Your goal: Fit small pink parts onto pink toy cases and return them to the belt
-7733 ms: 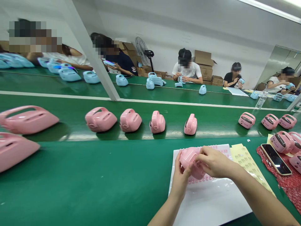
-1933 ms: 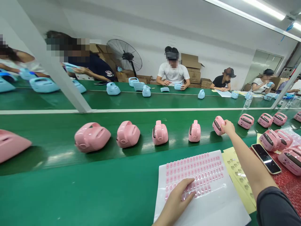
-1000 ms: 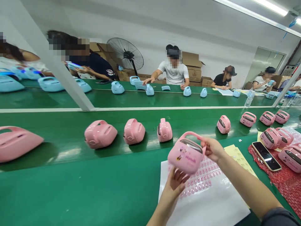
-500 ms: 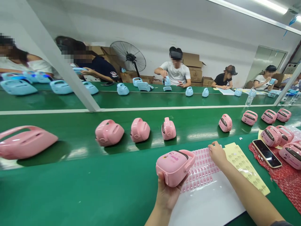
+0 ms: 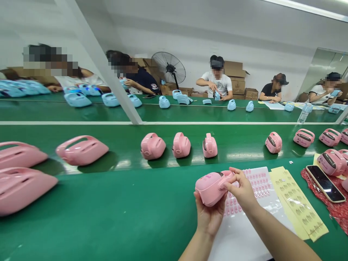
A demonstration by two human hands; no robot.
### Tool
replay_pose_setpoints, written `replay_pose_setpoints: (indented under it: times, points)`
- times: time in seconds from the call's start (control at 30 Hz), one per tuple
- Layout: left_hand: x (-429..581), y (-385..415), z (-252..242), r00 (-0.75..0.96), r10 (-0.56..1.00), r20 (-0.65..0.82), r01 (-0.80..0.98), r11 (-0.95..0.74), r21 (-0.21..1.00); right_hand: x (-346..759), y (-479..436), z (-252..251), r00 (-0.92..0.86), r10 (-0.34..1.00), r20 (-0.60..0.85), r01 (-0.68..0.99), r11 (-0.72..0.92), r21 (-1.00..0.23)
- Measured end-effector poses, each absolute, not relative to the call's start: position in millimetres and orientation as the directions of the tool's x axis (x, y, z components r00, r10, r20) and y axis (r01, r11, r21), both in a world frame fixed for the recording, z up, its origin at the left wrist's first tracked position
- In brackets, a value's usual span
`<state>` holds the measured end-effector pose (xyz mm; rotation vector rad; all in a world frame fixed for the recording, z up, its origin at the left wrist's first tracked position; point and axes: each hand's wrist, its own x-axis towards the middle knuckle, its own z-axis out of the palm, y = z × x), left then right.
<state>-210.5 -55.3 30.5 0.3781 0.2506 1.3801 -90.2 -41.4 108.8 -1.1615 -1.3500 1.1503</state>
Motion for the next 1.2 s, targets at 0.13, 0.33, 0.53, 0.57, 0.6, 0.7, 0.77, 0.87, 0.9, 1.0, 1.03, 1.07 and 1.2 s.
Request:
replay_pose_setpoints:
  times: [0.13,0.33,0.53,0.57,0.6,0.7,0.77,0.87,0.9,1.0,1.03,1.07,1.2]
  points:
    - [-210,-56,33,0.232,0.906,0.355,-0.955,0.141,0.262,-96,-44,105,-0.028,0.994,0.105,-0.015,0.105,-0.994]
    - [-207,-58,39,0.237,0.852,0.468,-0.964,0.146,0.222,-95,-43,101,-0.039,0.993,0.114,-0.005,0.114,-0.993]
    - [-209,-61,41,0.236,0.898,0.372,-0.947,0.127,0.295,-100,-47,99,-0.019,0.948,0.318,0.195,0.315,-0.929]
    - [-210,-61,41,0.242,0.911,0.333,-0.943,0.14,0.303,-100,-47,98,-0.029,0.925,0.378,0.231,0.375,-0.898]
    - [-210,-61,41,0.245,0.925,0.291,-0.94,0.153,0.306,-100,-48,97,-0.04,0.9,0.434,0.266,0.428,-0.863]
    - [-213,-62,42,0.247,0.95,0.191,-0.93,0.178,0.32,-101,-48,92,-0.049,0.848,0.528,0.358,0.508,-0.783]
    - [-215,-62,41,0.256,0.955,0.151,-0.923,0.194,0.333,-100,-45,89,-0.029,0.857,0.515,0.388,0.484,-0.784]
    - [-219,-62,40,0.314,0.946,0.082,-0.908,0.274,0.317,-91,-30,85,-0.065,0.909,0.412,0.381,0.404,-0.832]
    - [-220,-63,39,0.338,0.939,0.06,-0.903,0.305,0.302,-85,-22,85,-0.067,0.925,0.375,0.385,0.37,-0.845]
    - [-223,-64,37,0.389,0.921,0.029,-0.895,0.37,0.249,-59,3,81,0.061,0.949,0.308,0.499,0.238,-0.833]
    - [-223,-65,36,0.397,0.917,0.028,-0.895,0.38,0.232,-48,11,79,0.109,0.953,0.282,0.564,0.174,-0.807]
    - [-224,-66,36,0.404,0.914,0.028,-0.895,0.388,0.219,-38,17,77,0.124,0.964,0.235,0.626,0.108,-0.773]
    - [-226,-66,38,0.419,0.908,0.002,-0.887,0.408,0.218,-16,28,64,0.035,0.998,0.055,0.718,0.013,-0.696]
